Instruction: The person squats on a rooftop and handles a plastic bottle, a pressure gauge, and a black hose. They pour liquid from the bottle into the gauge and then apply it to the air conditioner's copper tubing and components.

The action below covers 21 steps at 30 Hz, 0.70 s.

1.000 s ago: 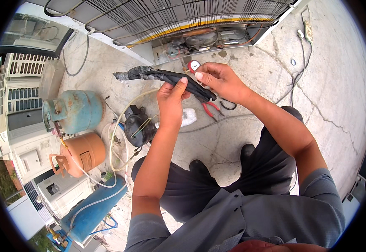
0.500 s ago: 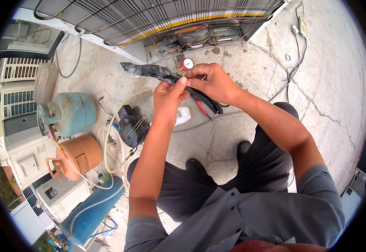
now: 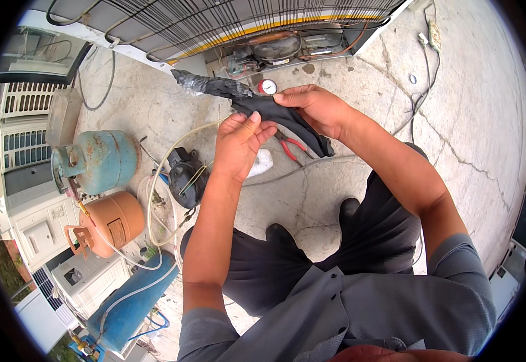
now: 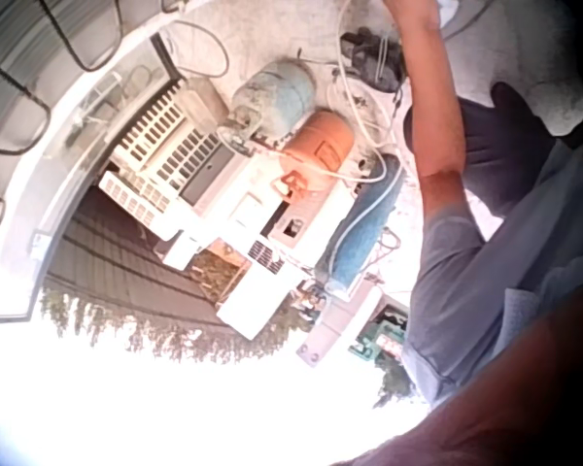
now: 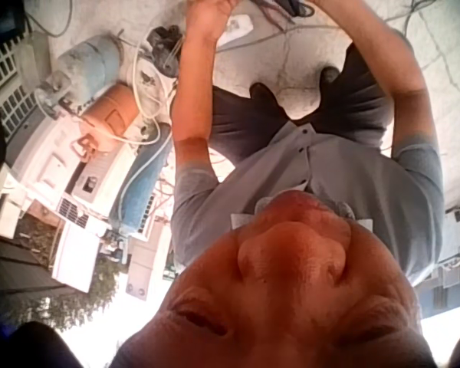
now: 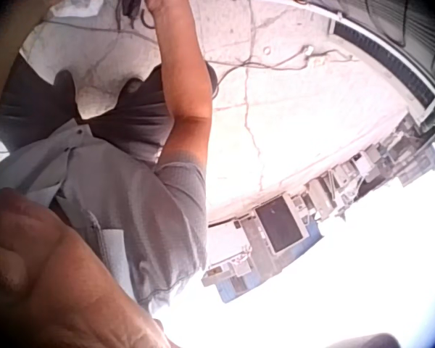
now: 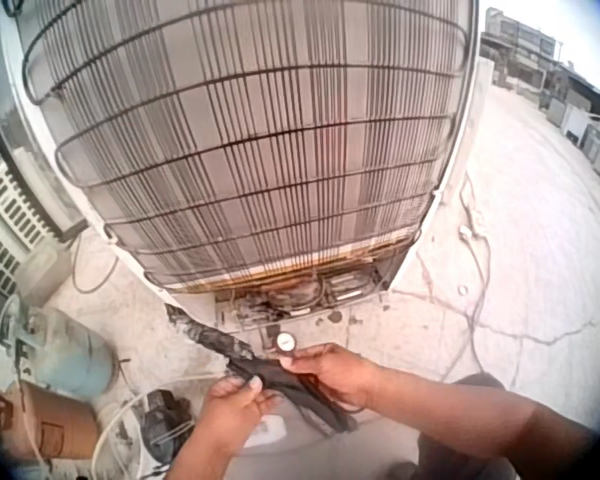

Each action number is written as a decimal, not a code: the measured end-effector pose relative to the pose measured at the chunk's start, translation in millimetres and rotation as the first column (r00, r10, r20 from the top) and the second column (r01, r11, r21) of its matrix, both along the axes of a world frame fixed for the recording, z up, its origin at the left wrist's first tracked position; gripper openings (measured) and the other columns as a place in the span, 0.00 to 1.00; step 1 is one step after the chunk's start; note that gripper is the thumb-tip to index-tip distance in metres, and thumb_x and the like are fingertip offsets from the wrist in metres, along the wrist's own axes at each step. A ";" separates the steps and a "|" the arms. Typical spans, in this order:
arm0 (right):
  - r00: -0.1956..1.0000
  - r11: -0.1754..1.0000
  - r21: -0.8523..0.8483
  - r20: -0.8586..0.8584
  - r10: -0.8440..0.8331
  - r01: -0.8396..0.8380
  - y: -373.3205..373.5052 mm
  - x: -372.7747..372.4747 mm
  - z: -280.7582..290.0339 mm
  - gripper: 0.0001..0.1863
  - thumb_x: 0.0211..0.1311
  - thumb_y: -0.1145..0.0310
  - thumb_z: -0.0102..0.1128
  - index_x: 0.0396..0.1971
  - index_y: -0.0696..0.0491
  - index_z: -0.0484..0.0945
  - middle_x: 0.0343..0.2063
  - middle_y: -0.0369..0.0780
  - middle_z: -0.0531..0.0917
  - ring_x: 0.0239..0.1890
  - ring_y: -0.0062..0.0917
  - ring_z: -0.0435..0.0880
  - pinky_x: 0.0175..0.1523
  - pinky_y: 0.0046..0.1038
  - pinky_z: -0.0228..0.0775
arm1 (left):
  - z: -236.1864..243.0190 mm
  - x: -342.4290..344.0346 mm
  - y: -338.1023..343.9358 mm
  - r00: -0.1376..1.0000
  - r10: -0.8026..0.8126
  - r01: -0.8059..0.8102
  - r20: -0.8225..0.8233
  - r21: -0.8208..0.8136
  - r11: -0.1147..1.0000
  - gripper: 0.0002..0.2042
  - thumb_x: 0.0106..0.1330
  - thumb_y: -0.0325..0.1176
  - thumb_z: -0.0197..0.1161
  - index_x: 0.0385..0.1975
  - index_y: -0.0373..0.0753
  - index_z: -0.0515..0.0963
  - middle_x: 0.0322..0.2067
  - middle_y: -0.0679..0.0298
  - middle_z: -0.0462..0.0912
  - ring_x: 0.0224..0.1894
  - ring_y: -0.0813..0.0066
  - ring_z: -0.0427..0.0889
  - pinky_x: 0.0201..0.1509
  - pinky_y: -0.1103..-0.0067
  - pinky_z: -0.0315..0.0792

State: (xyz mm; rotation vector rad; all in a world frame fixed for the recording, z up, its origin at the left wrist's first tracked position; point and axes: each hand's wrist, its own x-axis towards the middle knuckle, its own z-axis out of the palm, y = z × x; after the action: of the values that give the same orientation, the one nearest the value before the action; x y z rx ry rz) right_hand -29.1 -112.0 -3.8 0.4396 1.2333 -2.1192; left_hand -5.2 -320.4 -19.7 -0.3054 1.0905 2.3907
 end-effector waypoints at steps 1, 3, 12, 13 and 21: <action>1.000 1.000 0.004 0.000 0.013 -0.013 0.3 -0.3 -1.1 0.17 0.69 0.62 0.63 0.47 0.61 0.82 0.37 0.39 0.85 0.36 0.21 0.83 0.41 0.24 0.76 | 1.1 0.1 -0.1 1.000 -0.004 0.004 -0.008 -0.018 1.000 0.03 0.71 0.26 0.62 0.37 0.41 0.82 0.39 0.60 0.87 0.41 0.64 0.85 0.52 0.65 0.80; 0.999 0.999 0.014 0.000 0.039 -0.039 2.0 -1.3 -6.9 0.18 0.70 0.61 0.63 0.48 0.61 0.81 0.37 0.39 0.85 0.36 0.21 0.83 0.41 0.25 0.76 | 3.7 0.4 0.6 1.000 -0.011 0.010 -0.022 -0.055 0.998 0.03 0.71 0.25 0.62 0.38 0.40 0.82 0.40 0.60 0.87 0.41 0.65 0.85 0.51 0.66 0.80; 0.991 0.979 0.158 0.062 0.116 -0.125 -0.2 -3.3 -1.7 0.17 0.72 0.58 0.59 0.47 0.58 0.81 0.31 0.41 0.84 0.28 0.23 0.82 0.30 0.27 0.76 | 5.3 -1.3 3.1 0.999 0.023 -0.030 -0.042 -0.190 0.981 0.04 0.69 0.29 0.66 0.39 0.38 0.83 0.37 0.60 0.87 0.40 0.66 0.87 0.46 0.72 0.80; 0.991 0.979 0.160 0.059 0.120 -0.128 0.1 -3.9 -3.1 0.17 0.72 0.58 0.59 0.47 0.59 0.81 0.30 0.41 0.84 0.27 0.23 0.82 0.30 0.26 0.76 | 5.1 -2.0 3.5 0.999 0.024 -0.032 -0.045 -0.200 0.979 0.04 0.69 0.29 0.66 0.39 0.38 0.83 0.36 0.60 0.87 0.39 0.66 0.87 0.46 0.72 0.80; 0.991 0.974 0.188 0.054 0.122 -0.130 0.8 -4.9 -5.6 0.17 0.74 0.60 0.56 0.47 0.60 0.80 0.30 0.42 0.85 0.25 0.23 0.81 0.28 0.25 0.75 | 1.5 -4.2 5.1 0.998 0.046 -0.056 -0.048 -0.253 0.966 0.04 0.66 0.29 0.69 0.37 0.38 0.82 0.33 0.60 0.87 0.37 0.67 0.88 0.43 0.73 0.80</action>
State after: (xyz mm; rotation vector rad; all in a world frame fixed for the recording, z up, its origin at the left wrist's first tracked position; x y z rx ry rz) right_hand -34.0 -111.2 -9.5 0.4736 1.4085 -1.8842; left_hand -9.4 -315.3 -18.3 -0.3763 1.4292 2.3103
